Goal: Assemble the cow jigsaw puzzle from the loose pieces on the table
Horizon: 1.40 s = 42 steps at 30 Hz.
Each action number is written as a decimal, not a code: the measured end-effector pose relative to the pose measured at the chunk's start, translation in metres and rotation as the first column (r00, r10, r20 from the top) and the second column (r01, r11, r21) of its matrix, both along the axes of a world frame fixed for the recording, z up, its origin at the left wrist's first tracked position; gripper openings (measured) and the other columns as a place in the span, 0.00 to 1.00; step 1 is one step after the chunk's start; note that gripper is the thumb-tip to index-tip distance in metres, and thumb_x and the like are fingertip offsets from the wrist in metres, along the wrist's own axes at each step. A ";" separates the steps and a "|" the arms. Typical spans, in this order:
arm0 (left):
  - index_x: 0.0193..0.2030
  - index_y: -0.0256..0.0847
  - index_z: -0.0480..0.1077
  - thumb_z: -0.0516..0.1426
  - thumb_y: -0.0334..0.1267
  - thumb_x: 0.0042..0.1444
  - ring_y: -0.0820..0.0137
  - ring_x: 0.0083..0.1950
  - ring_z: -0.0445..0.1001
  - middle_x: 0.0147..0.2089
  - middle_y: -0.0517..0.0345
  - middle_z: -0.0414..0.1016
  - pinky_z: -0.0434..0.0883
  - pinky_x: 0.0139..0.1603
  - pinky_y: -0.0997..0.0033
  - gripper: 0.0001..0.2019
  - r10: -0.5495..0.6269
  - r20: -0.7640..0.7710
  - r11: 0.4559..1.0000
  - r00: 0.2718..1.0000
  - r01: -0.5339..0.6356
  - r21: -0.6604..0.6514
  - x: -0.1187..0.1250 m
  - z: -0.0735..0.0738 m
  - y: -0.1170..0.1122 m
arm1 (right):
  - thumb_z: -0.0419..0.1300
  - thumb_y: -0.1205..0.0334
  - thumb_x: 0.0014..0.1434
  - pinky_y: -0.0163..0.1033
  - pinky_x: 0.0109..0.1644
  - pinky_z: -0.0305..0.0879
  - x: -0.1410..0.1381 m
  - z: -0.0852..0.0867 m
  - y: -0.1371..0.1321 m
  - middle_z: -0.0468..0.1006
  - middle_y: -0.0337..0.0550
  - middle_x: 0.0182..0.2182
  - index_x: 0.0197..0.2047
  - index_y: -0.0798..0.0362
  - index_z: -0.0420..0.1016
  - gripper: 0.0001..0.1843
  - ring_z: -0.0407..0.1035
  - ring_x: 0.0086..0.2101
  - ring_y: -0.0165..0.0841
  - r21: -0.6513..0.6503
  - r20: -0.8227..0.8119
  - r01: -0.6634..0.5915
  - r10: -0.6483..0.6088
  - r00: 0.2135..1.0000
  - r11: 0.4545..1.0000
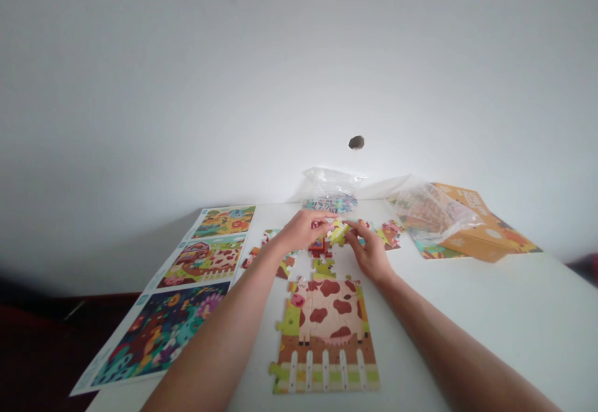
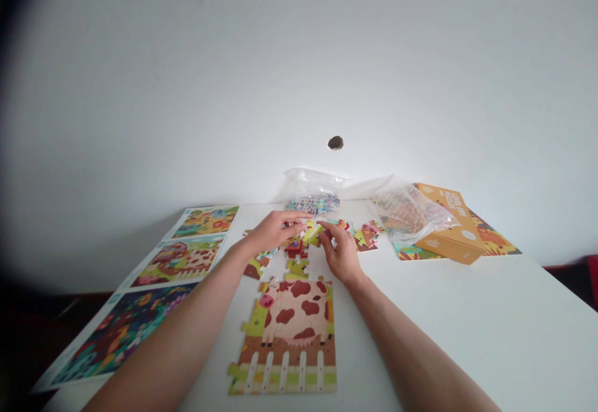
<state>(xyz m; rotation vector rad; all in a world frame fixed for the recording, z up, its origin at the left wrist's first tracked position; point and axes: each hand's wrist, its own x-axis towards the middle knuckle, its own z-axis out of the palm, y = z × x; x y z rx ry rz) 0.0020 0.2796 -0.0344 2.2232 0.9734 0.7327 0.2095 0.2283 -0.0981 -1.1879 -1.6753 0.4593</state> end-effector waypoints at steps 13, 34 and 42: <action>0.52 0.41 0.75 0.57 0.43 0.60 0.68 0.36 0.77 0.38 0.56 0.82 0.71 0.39 0.71 0.16 0.086 0.073 0.994 0.994 -0.081 -0.066 0.003 -0.011 -0.027 | 0.57 0.52 0.65 0.40 0.44 0.65 0.003 -0.002 0.000 0.75 0.40 0.30 0.46 0.52 0.78 0.15 0.69 0.33 0.34 0.025 -0.133 0.079 -0.075 0.988 0.997; 0.53 0.53 0.78 0.64 0.40 0.52 0.55 0.52 0.67 0.53 0.58 0.79 0.66 0.56 0.57 0.20 0.472 -0.247 0.873 0.846 -0.409 0.268 -0.070 -0.058 -0.026 | 0.54 0.57 0.63 0.50 0.52 0.55 0.021 -0.025 0.020 0.81 0.46 0.33 0.41 0.48 0.82 0.14 0.67 0.42 0.43 0.005 0.205 0.480 -0.470 0.858 0.877; 0.54 0.48 0.77 0.63 0.33 0.51 0.58 0.50 0.70 0.47 0.56 0.80 0.68 0.55 0.58 0.22 0.495 -0.156 0.846 0.855 -0.433 0.309 -0.065 -0.055 -0.025 | 0.56 0.59 0.63 0.53 0.54 0.52 0.021 -0.020 0.019 0.82 0.49 0.37 0.42 0.48 0.82 0.12 0.66 0.45 0.46 -0.098 0.261 0.483 -0.446 0.856 0.870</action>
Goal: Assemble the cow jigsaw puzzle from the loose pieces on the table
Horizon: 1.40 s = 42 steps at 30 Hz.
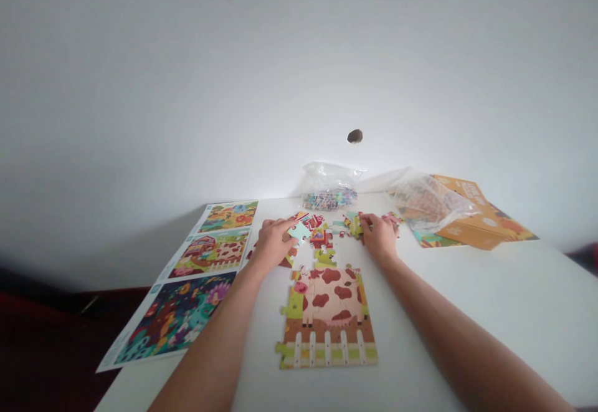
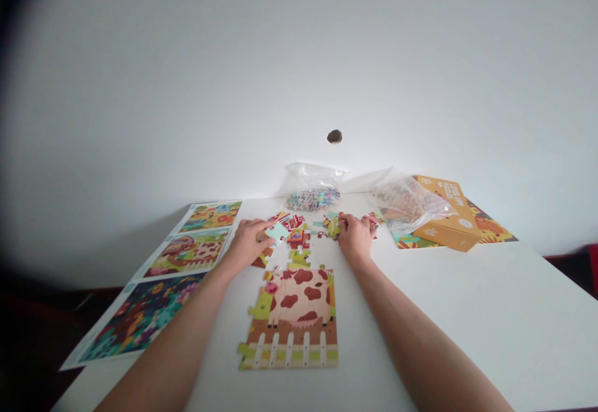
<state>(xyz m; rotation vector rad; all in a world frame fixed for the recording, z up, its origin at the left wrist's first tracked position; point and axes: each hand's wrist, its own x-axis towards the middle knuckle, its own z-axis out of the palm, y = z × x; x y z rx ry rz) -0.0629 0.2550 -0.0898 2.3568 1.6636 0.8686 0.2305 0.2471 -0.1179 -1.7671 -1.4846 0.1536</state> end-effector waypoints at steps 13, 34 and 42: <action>0.52 0.39 0.73 0.57 0.45 0.58 0.73 0.28 0.75 0.41 0.56 0.77 0.72 0.32 0.73 0.18 -0.003 0.585 0.988 0.811 0.093 -0.124 0.013 0.003 -0.005 | 0.57 0.58 0.61 0.55 0.53 0.57 0.000 0.001 0.001 0.82 0.47 0.35 0.40 0.48 0.82 0.12 0.69 0.43 0.46 0.015 -0.037 0.006 -0.006 0.999 1.000; 0.50 0.47 0.76 0.56 0.39 0.60 0.58 0.46 0.78 0.41 0.53 0.83 0.70 0.45 0.63 0.13 0.369 -0.022 0.926 0.929 -0.370 -0.079 0.007 -0.006 -0.002 | 0.63 0.47 0.56 0.45 0.47 0.69 -0.010 0.016 -0.007 0.83 0.43 0.35 0.36 0.49 0.83 0.15 0.75 0.39 0.40 0.174 -0.387 -0.348 0.389 0.836 0.921; 0.49 0.46 0.76 0.56 0.40 0.59 0.60 0.45 0.79 0.42 0.53 0.82 0.70 0.48 0.64 0.13 0.364 0.161 0.930 0.918 -0.346 -0.127 0.000 -0.010 0.004 | 0.62 0.50 0.57 0.44 0.47 0.66 -0.013 0.022 -0.013 0.82 0.43 0.34 0.34 0.50 0.82 0.13 0.74 0.37 0.38 0.151 -0.373 -0.392 0.420 0.827 0.907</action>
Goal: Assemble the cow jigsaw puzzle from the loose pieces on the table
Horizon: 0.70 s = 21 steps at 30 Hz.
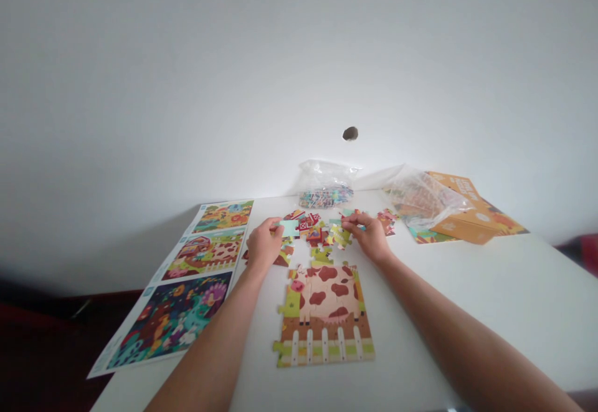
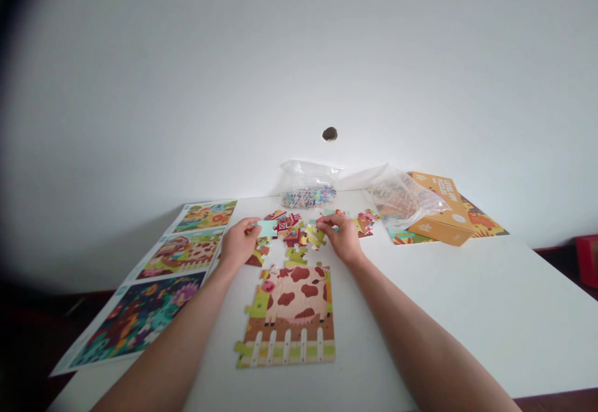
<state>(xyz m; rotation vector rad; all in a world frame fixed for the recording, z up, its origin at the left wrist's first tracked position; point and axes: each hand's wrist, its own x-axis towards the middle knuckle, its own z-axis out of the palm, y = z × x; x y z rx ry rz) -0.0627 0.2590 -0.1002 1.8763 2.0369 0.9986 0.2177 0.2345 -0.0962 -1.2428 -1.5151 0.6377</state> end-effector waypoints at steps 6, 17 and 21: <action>0.49 0.47 0.76 0.56 0.41 0.60 0.60 0.47 0.78 0.41 0.53 0.82 0.70 0.49 0.63 0.13 0.042 -0.014 0.999 0.999 -0.041 0.012 -0.001 0.001 0.001 | 0.63 0.51 0.57 0.43 0.47 0.66 0.000 0.001 0.000 0.82 0.42 0.33 0.34 0.50 0.82 0.12 0.73 0.36 0.37 -0.003 0.002 -0.017 0.017 1.000 1.000; 0.50 0.58 0.79 0.68 0.45 0.48 0.45 0.74 0.45 0.71 0.63 0.61 0.48 0.71 0.42 0.20 -0.618 -0.355 0.763 0.702 0.645 -0.053 0.011 0.032 -0.029 | 0.64 0.52 0.55 0.40 0.43 0.67 -0.005 0.004 -0.006 0.81 0.43 0.31 0.34 0.53 0.81 0.13 0.73 0.34 0.36 -0.060 -0.072 -0.110 0.106 0.992 0.992; 0.54 0.58 0.77 0.69 0.46 0.47 0.49 0.76 0.42 0.68 0.61 0.66 0.43 0.73 0.43 0.25 -0.828 -0.220 0.559 0.516 0.795 -0.236 0.020 0.033 -0.036 | 0.65 0.50 0.54 0.40 0.42 0.68 -0.003 0.009 -0.006 0.82 0.43 0.32 0.33 0.53 0.81 0.14 0.73 0.34 0.36 -0.065 -0.121 -0.115 0.107 0.987 0.991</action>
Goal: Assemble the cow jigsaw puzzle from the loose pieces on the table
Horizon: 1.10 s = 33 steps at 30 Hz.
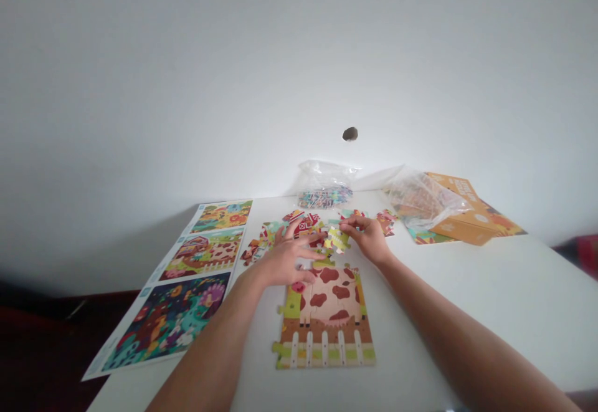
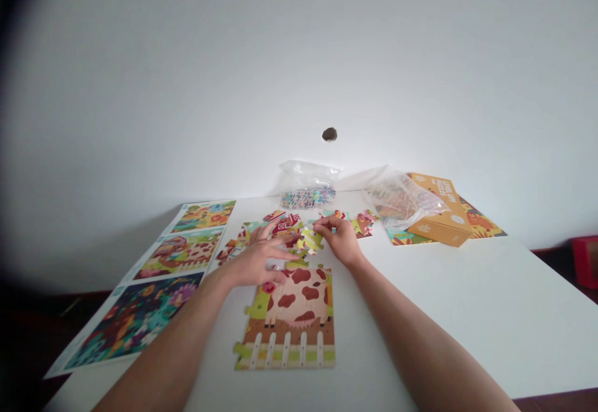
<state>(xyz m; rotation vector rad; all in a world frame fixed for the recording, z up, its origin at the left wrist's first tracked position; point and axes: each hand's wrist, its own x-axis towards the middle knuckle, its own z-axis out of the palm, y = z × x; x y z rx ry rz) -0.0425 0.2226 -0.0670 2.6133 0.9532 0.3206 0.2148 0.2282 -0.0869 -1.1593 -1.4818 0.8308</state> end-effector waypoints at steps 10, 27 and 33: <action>0.55 0.60 0.76 0.68 0.49 0.51 0.52 0.70 0.60 0.57 0.59 0.78 0.52 0.71 0.49 0.23 -0.038 0.109 0.999 0.993 0.038 0.005 0.032 -0.012 -0.012 | 0.66 0.46 0.54 0.40 0.40 0.68 -0.005 0.005 -0.002 0.81 0.44 0.31 0.32 0.54 0.80 0.17 0.73 0.33 0.36 0.018 -0.047 0.002 -0.001 0.999 1.000; 0.49 0.42 0.79 0.59 0.40 0.60 0.64 0.45 0.78 0.46 0.52 0.81 0.73 0.47 0.66 0.13 0.345 0.648 0.937 0.679 -0.282 -0.204 0.026 -0.016 0.005 | 0.57 0.57 0.66 0.41 0.44 0.64 -0.010 0.010 -0.018 0.81 0.43 0.35 0.45 0.49 0.79 0.11 0.71 0.36 0.35 0.233 0.337 -0.119 0.035 0.941 0.965; 0.50 0.44 0.77 0.59 0.43 0.60 0.65 0.46 0.78 0.46 0.55 0.82 0.72 0.47 0.68 0.14 0.456 0.740 0.859 0.494 -0.462 -0.221 0.010 -0.020 0.019 | 0.68 0.59 0.53 0.48 0.53 0.57 0.001 0.010 -0.017 0.79 0.44 0.42 0.46 0.45 0.80 0.16 0.69 0.46 0.43 0.040 0.722 -0.276 0.163 0.672 0.960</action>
